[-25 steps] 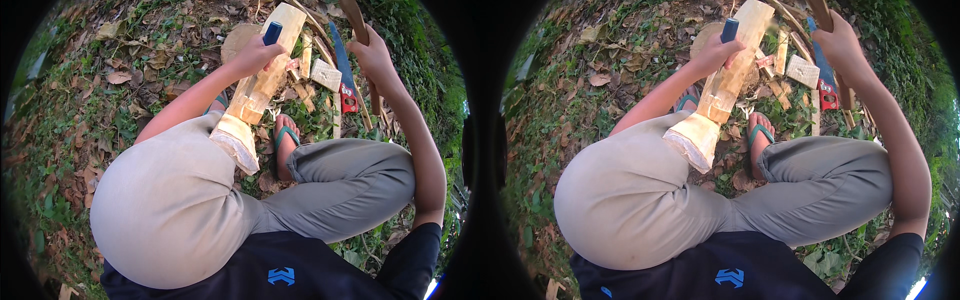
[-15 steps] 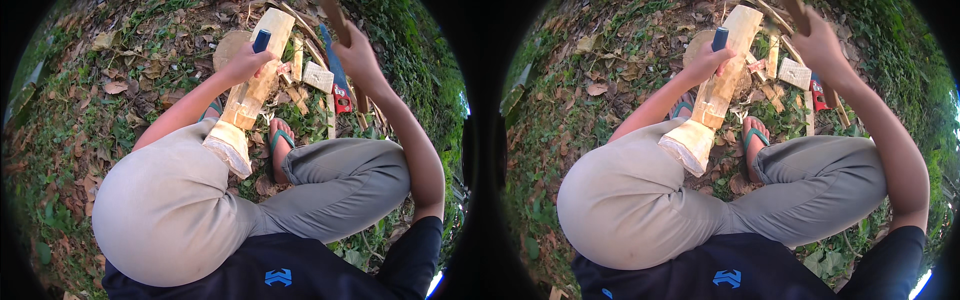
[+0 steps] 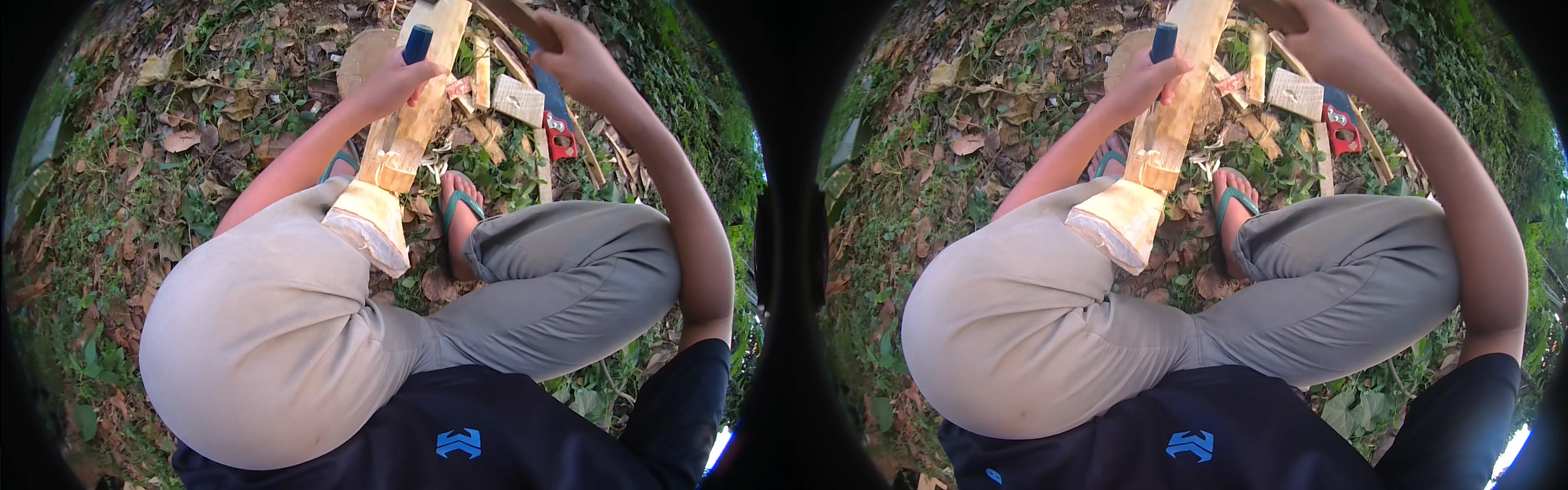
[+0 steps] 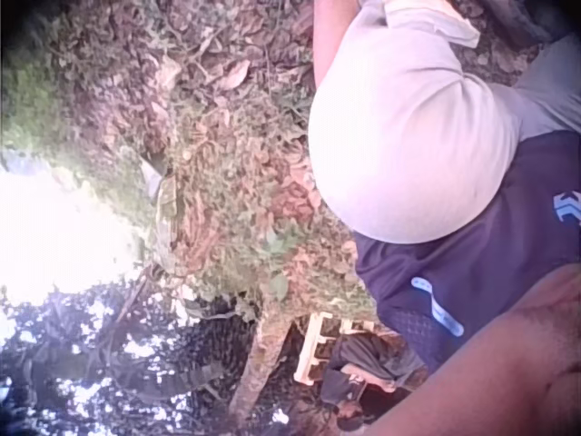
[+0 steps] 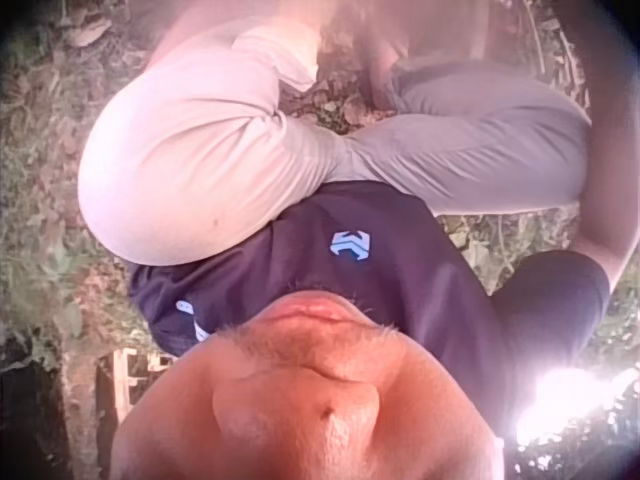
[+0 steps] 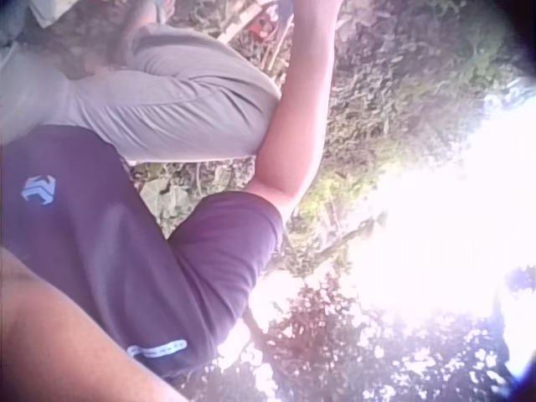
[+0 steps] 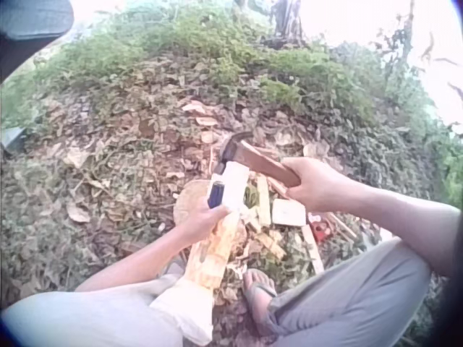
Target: The person carves a piece of wood using a tool and a hammer. They strike the tool with the hammer to remove wood pieces from the larger block.
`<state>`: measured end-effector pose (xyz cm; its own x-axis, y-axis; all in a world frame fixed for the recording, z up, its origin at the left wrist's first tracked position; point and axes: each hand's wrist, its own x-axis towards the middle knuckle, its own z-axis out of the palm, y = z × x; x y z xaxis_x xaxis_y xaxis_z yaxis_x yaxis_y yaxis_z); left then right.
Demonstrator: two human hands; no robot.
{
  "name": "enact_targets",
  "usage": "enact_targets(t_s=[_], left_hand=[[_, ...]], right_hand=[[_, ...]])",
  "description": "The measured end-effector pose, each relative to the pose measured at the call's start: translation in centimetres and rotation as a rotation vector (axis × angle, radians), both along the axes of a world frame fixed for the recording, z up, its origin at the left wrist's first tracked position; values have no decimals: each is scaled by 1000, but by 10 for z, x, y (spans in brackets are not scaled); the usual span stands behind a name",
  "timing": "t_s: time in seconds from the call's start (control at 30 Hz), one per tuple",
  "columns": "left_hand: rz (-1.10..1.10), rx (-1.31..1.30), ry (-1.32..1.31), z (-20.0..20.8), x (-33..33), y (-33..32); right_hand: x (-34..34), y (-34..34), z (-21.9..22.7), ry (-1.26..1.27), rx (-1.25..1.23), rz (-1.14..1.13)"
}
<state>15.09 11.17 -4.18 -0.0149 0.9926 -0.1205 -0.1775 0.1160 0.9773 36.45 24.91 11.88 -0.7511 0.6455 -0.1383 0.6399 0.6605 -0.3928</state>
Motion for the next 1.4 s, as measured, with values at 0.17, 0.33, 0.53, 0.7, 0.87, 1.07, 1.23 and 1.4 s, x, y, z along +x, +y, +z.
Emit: enact_targets(t_s=[0.17, 0.33, 0.53, 0.7, 0.87, 1.07, 1.23, 1.4], left_hand=[[5, -27, 41, 5, 1, -3], [24, -45, 69, 22, 1, -13], [-362, -84, -129, 62, -27, -41], [-572, -103, 71, 84, -39, -56], [-585, 65, 25, 85, -34, -67], [28, 210, -327, 83, -55, -75], [61, 354, -367, 94, -49, -60], [18, 394, -287, 78, -19, -60]], right_hand=[[2, -2, -13, 195, -81, -170], [11, -3, -15, -151, -81, -6], [22, 13, -23, -166, -181, -84], [10, 2, 21, -181, -264, -204], [15, 13, 6, -197, -188, -201], [8, 3, 25, -200, -287, -106], [9, 0, 35, -192, -319, -143], [7, 2, 34, -196, -248, -151]])
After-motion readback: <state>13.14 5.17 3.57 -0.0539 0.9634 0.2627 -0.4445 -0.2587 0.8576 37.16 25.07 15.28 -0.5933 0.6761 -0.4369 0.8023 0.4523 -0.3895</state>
